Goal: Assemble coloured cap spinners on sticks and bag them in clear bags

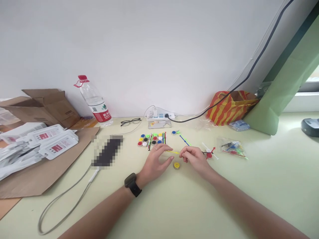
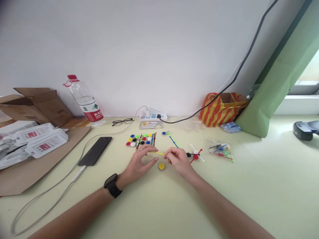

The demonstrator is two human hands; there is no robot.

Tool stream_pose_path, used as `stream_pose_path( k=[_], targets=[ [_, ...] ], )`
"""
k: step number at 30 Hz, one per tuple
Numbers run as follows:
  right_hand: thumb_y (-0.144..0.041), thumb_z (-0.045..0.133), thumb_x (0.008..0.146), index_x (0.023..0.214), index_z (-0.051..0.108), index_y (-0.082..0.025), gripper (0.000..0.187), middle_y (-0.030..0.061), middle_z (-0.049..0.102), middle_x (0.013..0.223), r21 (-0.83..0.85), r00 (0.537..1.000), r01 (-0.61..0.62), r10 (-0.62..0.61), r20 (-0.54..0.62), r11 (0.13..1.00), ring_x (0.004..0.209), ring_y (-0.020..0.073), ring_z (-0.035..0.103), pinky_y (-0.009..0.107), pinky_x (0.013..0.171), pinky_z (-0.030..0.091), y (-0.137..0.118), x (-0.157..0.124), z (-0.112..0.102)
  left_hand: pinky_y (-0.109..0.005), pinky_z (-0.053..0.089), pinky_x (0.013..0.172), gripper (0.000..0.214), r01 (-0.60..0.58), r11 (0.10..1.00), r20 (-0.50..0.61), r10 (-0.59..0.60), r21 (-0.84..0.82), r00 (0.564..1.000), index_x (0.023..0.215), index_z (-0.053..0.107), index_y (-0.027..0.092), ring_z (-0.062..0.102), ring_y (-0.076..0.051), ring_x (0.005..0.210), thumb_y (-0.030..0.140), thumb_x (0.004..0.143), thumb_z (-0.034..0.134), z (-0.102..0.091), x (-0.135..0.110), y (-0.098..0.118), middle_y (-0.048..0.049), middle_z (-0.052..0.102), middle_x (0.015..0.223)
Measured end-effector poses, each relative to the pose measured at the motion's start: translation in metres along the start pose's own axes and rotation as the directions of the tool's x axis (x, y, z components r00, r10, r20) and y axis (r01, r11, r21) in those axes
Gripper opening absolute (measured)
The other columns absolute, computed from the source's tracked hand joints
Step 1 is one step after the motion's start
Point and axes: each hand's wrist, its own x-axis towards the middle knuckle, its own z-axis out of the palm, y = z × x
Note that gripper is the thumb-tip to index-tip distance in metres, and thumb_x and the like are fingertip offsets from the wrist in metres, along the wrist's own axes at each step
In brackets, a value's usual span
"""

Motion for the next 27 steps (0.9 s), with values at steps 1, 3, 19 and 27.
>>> stream_pose_path(
  k=[1, 3, 19, 27],
  targets=[
    [-0.024, 0.054, 0.077, 0.07, 0.068, -0.019, 0.016, -0.001, 0.059, 0.062, 0.012, 1.0, -0.017, 0.017, 0.012, 1.0, 0.06, 0.0137, 0.051, 0.028, 0.06, 0.04, 0.0, 0.0, 0.0, -0.04, 0.048, 0.099, 0.018, 0.005, 1.0, 0.014, -0.005, 0.001, 1.0, 0.113, 0.07, 0.026, 0.062, -0.024, 0.11, 0.03, 0.096, 0.064, 0.0, 0.0, 0.0, -0.0069, 0.069, 0.114],
    [-0.024, 0.054, 0.076, 0.07, 0.067, -0.019, 0.015, -0.0005, 0.061, 0.063, 0.037, 0.998, -0.045, 0.044, 0.037, 0.998, 0.058, 0.0134, 0.05, 0.027, 0.058, 0.039, -0.001, 0.001, -0.001, -0.037, 0.05, 0.091, 0.016, 0.042, 0.999, 0.06, -0.042, -0.002, 0.997, 0.106, 0.072, 0.025, 0.064, -0.022, 0.101, 0.032, 0.099, 0.06, 0.001, 0.0, -0.001, -0.0059, 0.071, 0.103],
    [-0.018, 0.055, 0.079, 0.099, 0.061, -0.022, 0.022, -0.0052, 0.063, 0.062, -0.13, 0.954, -0.076, 0.11, 0.279, 0.989, 0.051, 0.0113, 0.047, 0.022, 0.05, 0.032, -0.002, -0.001, -0.007, -0.024, 0.038, 0.057, 0.029, 0.215, 0.972, 0.314, -0.174, -0.099, 0.933, 0.104, 0.071, 0.02, 0.046, -0.012, 0.06, 0.04, 0.101, 0.051, 0.0, -0.002, 0.009, 0.0025, 0.058, 0.069],
    [-0.027, 0.06, 0.087, 0.097, 0.059, -0.021, 0.012, -0.0037, 0.061, 0.067, -0.209, 0.923, -0.043, 0.119, 0.365, 0.977, 0.063, 0.0138, 0.059, 0.023, 0.057, 0.039, -0.002, -0.003, -0.013, -0.024, 0.04, 0.058, 0.024, 0.182, 0.981, 0.339, -0.15, -0.062, 0.929, 0.101, 0.072, 0.021, 0.052, -0.013, 0.062, 0.036, 0.099, 0.052, -0.001, -0.001, 0.01, 0.0008, 0.063, 0.071]
  ],
)
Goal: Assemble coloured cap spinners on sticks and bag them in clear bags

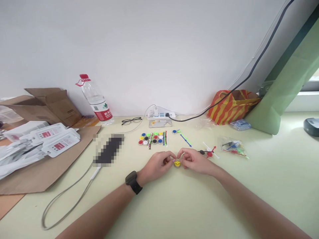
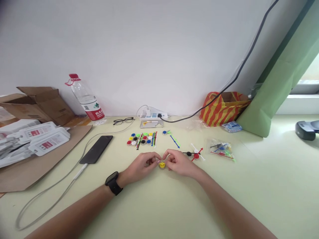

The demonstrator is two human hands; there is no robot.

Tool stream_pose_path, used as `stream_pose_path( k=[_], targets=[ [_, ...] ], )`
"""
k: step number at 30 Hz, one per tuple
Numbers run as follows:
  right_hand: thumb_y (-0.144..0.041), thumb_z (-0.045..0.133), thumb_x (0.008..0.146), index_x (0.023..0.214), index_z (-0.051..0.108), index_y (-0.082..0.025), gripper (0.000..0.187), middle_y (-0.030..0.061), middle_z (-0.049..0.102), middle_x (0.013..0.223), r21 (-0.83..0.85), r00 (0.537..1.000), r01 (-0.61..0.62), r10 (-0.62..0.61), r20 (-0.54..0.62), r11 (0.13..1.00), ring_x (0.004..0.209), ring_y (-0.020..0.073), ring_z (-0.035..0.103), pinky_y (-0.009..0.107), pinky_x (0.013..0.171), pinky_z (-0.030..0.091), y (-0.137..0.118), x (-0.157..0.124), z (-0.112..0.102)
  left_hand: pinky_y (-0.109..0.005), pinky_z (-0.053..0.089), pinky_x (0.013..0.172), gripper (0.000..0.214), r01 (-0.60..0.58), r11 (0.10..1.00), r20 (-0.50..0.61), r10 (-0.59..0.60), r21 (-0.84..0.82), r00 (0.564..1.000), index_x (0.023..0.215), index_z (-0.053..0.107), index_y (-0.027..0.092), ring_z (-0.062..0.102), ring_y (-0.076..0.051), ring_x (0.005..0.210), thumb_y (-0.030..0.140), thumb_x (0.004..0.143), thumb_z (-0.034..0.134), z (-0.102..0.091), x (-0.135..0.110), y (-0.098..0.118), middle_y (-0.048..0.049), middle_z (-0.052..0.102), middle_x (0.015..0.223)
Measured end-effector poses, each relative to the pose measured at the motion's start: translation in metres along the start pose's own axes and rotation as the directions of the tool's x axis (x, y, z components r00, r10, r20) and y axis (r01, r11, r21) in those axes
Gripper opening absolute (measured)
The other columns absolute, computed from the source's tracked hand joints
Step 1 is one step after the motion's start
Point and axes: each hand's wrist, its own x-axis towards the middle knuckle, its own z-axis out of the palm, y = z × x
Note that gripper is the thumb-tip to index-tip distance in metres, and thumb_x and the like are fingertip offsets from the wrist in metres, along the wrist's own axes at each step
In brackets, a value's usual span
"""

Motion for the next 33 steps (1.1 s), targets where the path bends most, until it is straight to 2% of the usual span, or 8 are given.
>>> stream_pose_path(
  k=[5, 11, 19, 24, 26, 29, 31, 33],
  targets=[
    [-0.043, 0.063, 0.092, 0.096, 0.06, -0.021, 0.023, -0.0034, 0.057, 0.07, -0.026, 0.996, 0.068, -0.069, -0.057, 0.997, 0.06, 0.0125, 0.052, 0.024, 0.057, 0.039, 0.004, 0.002, 0.006, -0.026, 0.043, 0.062, 0.022, -0.006, 0.999, -0.039, 0.004, -0.037, 0.999, 0.099, 0.072, 0.02, 0.058, -0.015, 0.07, 0.035, 0.097, 0.057, 0.0, 0.002, 0.0, -0.0017, 0.07, 0.079],
    [-0.045, 0.062, 0.092, 0.091, 0.057, -0.021, 0.025, 0.0002, 0.063, 0.078, -0.007, 0.982, 0.152, -0.152, -0.117, 0.988, 0.07, 0.0153, 0.057, 0.027, 0.063, 0.043, 0.004, 0.006, 0.015, -0.027, 0.043, 0.062, 0.022, -0.013, 0.992, -0.032, 0.009, -0.129, 0.999, 0.098, 0.072, 0.018, 0.062, -0.016, 0.072, 0.036, 0.097, 0.059, -0.003, 0.004, 0.002, -0.0036, 0.074, 0.083],
    [-0.039, 0.067, 0.088, 0.091, 0.058, -0.021, 0.021, -0.0013, 0.064, 0.069, 0.013, 0.995, 0.059, -0.057, -0.076, 0.998, 0.064, 0.0149, 0.06, 0.025, 0.06, 0.043, 0.005, 0.009, 0.009, -0.035, 0.049, 0.083, 0.022, -0.017, 1.0, -0.094, 0.015, -0.016, 0.995, 0.103, 0.075, 0.024, 0.064, -0.025, 0.101, 0.042, 0.092, 0.067, -0.004, 0.003, -0.006, -0.0067, 0.075, 0.101],
    [-0.033, 0.068, 0.085, 0.09, 0.058, -0.021, 0.017, -0.0018, 0.064, 0.068, -0.016, 0.995, 0.039, -0.04, -0.096, 0.999, 0.064, 0.0154, 0.062, 0.025, 0.059, 0.043, 0.007, 0.013, 0.011, -0.037, 0.049, 0.087, 0.02, 0.028, 1.0, -0.108, -0.027, 0.006, 0.994, 0.102, 0.074, 0.024, 0.064, -0.026, 0.101, 0.039, 0.089, 0.07, 0.0, 0.004, -0.01, -0.0059, 0.075, 0.101],
    [-0.03, 0.065, 0.085, 0.089, 0.058, -0.021, 0.012, -0.0014, 0.065, 0.07, -0.074, 0.992, 0.053, -0.061, -0.115, 0.996, 0.064, 0.0151, 0.061, 0.025, 0.059, 0.043, 0.007, 0.012, 0.012, -0.037, 0.049, 0.087, 0.018, 0.03, 0.999, -0.109, -0.029, 0.009, 0.994, 0.101, 0.073, 0.024, 0.063, -0.026, 0.102, 0.037, 0.089, 0.069, 0.001, 0.004, -0.009, -0.0051, 0.074, 0.102],
    [-0.029, 0.062, 0.087, 0.089, 0.06, -0.022, 0.007, -0.0003, 0.067, 0.079, -0.296, 0.972, 0.066, -0.129, -0.197, 0.953, 0.064, 0.0147, 0.058, 0.026, 0.059, 0.041, 0.001, 0.007, 0.01, -0.034, 0.049, 0.084, 0.019, 0.049, 0.998, -0.137, -0.055, -0.045, 0.989, 0.105, 0.072, 0.024, 0.063, -0.024, 0.102, 0.035, 0.089, 0.069, 0.0, 0.005, -0.007, -0.0046, 0.073, 0.106],
    [-0.033, 0.06, 0.089, 0.091, 0.062, -0.023, 0.01, 0.0008, 0.07, 0.088, -0.45, 0.945, 0.038, -0.178, -0.273, 0.892, 0.064, 0.0151, 0.056, 0.028, 0.059, 0.04, -0.005, 0.001, 0.007, -0.032, 0.049, 0.079, 0.02, 0.078, 0.989, -0.187, -0.1, -0.123, 0.977, 0.104, 0.07, 0.023, 0.063, -0.022, 0.097, 0.037, 0.091, 0.066, -0.001, 0.006, -0.008, -0.005, 0.071, 0.106],
    [-0.04, 0.057, 0.093, 0.1, 0.064, -0.025, 0.019, 0.0028, 0.071, 0.097, -0.522, 0.918, -0.002, -0.206, -0.34, 0.853, 0.063, 0.016, 0.056, 0.03, 0.061, 0.041, -0.011, -0.005, 0.006, -0.03, 0.049, 0.074, 0.022, 0.1, 0.976, -0.239, -0.146, -0.192, 0.96, 0.102, 0.069, 0.021, 0.063, -0.02, 0.091, 0.041, 0.095, 0.061, -0.003, 0.008, -0.011, -0.005, 0.07, 0.102]
  ],
)
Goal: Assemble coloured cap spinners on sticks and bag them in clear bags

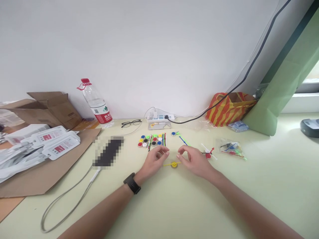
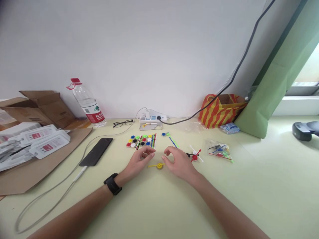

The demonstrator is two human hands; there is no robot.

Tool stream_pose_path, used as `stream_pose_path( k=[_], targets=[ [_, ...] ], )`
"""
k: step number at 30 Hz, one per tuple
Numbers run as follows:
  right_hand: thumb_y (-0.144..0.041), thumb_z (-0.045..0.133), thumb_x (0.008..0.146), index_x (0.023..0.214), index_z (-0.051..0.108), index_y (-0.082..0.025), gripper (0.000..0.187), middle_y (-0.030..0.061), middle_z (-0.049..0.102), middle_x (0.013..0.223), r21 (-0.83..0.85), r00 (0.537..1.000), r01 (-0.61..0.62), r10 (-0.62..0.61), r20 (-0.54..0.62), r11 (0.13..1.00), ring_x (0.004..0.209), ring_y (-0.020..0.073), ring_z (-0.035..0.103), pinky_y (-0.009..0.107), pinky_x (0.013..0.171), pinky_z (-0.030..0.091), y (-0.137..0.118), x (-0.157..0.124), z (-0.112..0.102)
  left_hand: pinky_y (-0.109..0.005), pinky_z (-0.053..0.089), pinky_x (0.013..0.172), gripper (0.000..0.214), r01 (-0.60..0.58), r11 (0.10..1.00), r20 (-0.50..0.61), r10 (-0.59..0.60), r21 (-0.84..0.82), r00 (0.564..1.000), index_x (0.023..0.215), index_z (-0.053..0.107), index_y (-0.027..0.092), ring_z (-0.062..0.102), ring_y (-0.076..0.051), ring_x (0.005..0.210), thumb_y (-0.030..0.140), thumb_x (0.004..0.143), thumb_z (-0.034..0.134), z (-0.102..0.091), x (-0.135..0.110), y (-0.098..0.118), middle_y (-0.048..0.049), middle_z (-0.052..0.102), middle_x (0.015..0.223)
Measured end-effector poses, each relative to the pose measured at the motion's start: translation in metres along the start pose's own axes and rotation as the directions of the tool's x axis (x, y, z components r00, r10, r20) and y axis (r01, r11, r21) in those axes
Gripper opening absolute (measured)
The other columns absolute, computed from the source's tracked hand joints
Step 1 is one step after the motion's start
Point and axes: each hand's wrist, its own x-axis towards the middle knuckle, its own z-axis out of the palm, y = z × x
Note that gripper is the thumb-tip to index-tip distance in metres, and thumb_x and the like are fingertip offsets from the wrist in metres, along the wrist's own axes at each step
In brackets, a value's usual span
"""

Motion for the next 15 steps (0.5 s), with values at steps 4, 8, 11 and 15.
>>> stream_pose_path(
  k=[4, 8, 11, 15],
  targets=[
    [-0.048, 0.053, 0.096, 0.127, 0.06, -0.026, 0.038, 0.0073, 0.07, 0.107, 0.006, 0.997, -0.015, 0.016, -0.08, 1.0, 0.065, 0.0178, 0.058, 0.034, 0.068, 0.046, -0.01, -0.005, -0.008, -0.028, 0.047, 0.07, 0.027, 0.037, 0.998, -0.074, -0.041, -0.051, 0.996, 0.099, 0.067, 0.02, 0.062, -0.018, 0.085, 0.045, 0.098, 0.056, -0.002, 0.004, -0.004, -0.0034, 0.068, 0.098],
    [-0.06, 0.053, 0.095, 0.1, 0.067, -0.024, 0.039, -0.0027, 0.05, 0.061, 0.273, 0.985, -0.125, 0.088, 0.145, 0.954, 0.051, 0.0151, 0.044, 0.028, 0.051, 0.034, -0.017, -0.005, -0.017, -0.028, 0.048, 0.076, 0.03, 0.043, 0.996, -0.108, -0.051, -0.078, 0.993, 0.096, 0.066, 0.02, 0.064, -0.021, 0.095, 0.047, 0.099, 0.054, -0.003, 0.005, -0.003, -0.004, 0.069, 0.096],
    [-0.067, 0.046, 0.096, 0.082, 0.064, -0.021, 0.051, -0.0072, 0.028, 0.05, 0.538, 0.973, -0.215, 0.133, 0.186, 0.815, 0.045, 0.0117, 0.026, 0.026, 0.045, 0.022, -0.015, 0.0, -0.024, -0.029, 0.048, 0.079, 0.03, 0.048, 0.995, -0.114, -0.058, -0.086, 0.992, 0.095, 0.065, 0.02, 0.065, -0.021, 0.097, 0.047, 0.1, 0.052, -0.003, 0.005, -0.002, -0.004, 0.069, 0.097],
    [-0.065, 0.053, 0.094, 0.084, 0.065, -0.02, 0.048, -0.006, 0.036, 0.052, 0.493, 0.988, -0.132, 0.157, -0.01, 0.86, 0.049, 0.0125, 0.033, 0.027, 0.048, 0.028, 0.004, 0.01, -0.027, -0.029, 0.047, 0.077, 0.031, 0.06, 0.995, -0.105, -0.068, -0.078, 0.992, 0.094, 0.065, 0.02, 0.064, -0.022, 0.096, 0.047, 0.1, 0.053, -0.002, 0.004, -0.003, -0.0042, 0.069, 0.097]
  ],
)
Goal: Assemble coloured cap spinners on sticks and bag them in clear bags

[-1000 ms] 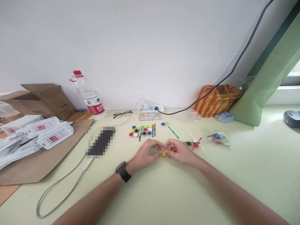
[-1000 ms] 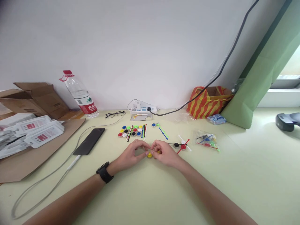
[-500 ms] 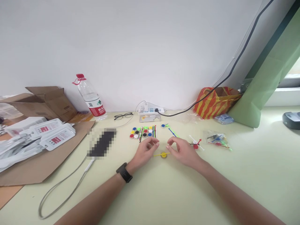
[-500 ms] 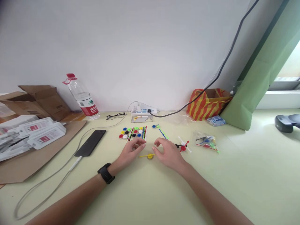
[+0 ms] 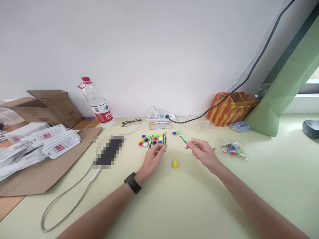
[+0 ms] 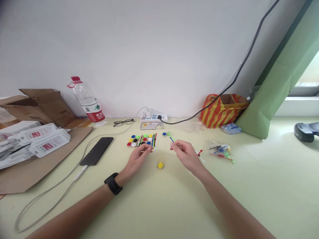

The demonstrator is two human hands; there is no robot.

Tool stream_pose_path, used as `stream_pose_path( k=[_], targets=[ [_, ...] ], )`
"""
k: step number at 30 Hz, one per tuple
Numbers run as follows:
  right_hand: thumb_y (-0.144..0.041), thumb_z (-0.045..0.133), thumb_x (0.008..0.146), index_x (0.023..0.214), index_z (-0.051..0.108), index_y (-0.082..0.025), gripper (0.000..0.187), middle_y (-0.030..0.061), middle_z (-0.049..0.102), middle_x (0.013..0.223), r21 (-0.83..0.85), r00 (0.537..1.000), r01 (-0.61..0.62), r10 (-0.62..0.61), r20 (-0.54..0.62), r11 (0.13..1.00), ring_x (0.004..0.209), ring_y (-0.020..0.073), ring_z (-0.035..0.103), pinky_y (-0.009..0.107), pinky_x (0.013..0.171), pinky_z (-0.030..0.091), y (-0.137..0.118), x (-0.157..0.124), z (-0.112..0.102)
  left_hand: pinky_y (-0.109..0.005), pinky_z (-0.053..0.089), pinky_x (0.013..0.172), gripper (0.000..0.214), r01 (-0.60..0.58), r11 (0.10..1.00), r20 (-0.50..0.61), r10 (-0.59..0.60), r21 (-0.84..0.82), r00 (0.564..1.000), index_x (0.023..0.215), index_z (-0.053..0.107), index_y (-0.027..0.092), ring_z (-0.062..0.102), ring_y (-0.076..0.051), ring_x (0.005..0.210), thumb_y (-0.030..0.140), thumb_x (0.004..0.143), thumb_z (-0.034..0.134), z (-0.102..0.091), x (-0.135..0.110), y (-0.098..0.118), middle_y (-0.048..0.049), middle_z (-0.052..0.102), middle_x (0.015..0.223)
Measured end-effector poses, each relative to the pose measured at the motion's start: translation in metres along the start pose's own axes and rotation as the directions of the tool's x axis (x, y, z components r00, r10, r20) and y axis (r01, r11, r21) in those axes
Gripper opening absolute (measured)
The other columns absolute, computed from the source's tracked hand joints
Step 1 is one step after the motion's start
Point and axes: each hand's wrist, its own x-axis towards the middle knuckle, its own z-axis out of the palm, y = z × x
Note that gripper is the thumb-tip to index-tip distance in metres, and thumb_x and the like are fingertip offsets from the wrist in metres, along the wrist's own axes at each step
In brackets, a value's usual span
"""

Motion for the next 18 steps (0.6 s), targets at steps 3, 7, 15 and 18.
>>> stream_pose_path(
  k=[3, 7, 15, 18],
  targets=[
    [-0.057, 0.053, 0.096, 0.083, 0.064, -0.021, 0.04, -0.0002, 0.055, 0.066, -0.237, 0.985, 0.106, -0.135, -0.11, 0.966, 0.061, 0.0167, 0.05, 0.03, 0.056, 0.039, 0.018, 0.01, -0.006, -0.029, 0.047, 0.076, 0.031, -0.005, 1.0, -0.005, 0.005, 0.005, 1.0, 0.092, 0.066, 0.02, 0.064, -0.022, 0.095, 0.047, 0.1, 0.052, 0.0, 0.0, 0.0, -0.0041, 0.069, 0.097],
    [-0.042, 0.048, 0.1, 0.096, 0.066, -0.023, 0.026, 0.007, 0.071, 0.098, -0.503, 0.948, 0.2, -0.295, -0.116, 0.841, 0.097, 0.0253, 0.062, 0.037, 0.081, 0.049, 0.037, 0.018, -0.014, -0.029, 0.047, 0.078, 0.031, -0.005, 1.0, -0.007, 0.005, 0.0, 1.0, 0.092, 0.066, 0.02, 0.064, -0.022, 0.097, 0.046, 0.099, 0.052, 0.0, 0.0, 0.001, -0.0046, 0.069, 0.097],
    [-0.04, 0.041, 0.104, 0.133, 0.063, -0.024, 0.04, 0.0115, 0.061, 0.142, -0.74, 0.948, 0.298, -0.276, 0.156, 0.604, 0.137, 0.0325, 0.046, 0.051, 0.111, 0.041, 0.058, 0.024, -0.014, -0.03, 0.046, 0.078, 0.032, -0.006, 1.0, -0.006, 0.006, 0.013, 1.0, 0.09, 0.066, 0.02, 0.064, -0.023, 0.097, 0.046, 0.1, 0.05, 0.0, 0.0, 0.0, -0.0049, 0.071, 0.099],
    [-0.044, 0.04, 0.105, 0.133, 0.065, -0.027, 0.041, 0.0083, 0.056, 0.15, -0.769, 0.956, 0.284, -0.228, 0.183, 0.572, 0.146, 0.0349, 0.037, 0.056, 0.114, 0.037, 0.063, 0.026, -0.012, -0.031, 0.045, 0.078, 0.033, -0.008, 1.0, -0.005, 0.008, 0.019, 1.0, 0.09, 0.067, 0.02, 0.064, -0.023, 0.096, 0.046, 0.1, 0.05, 0.0, 0.0, 0.001, -0.0053, 0.071, 0.099]
  ],
)
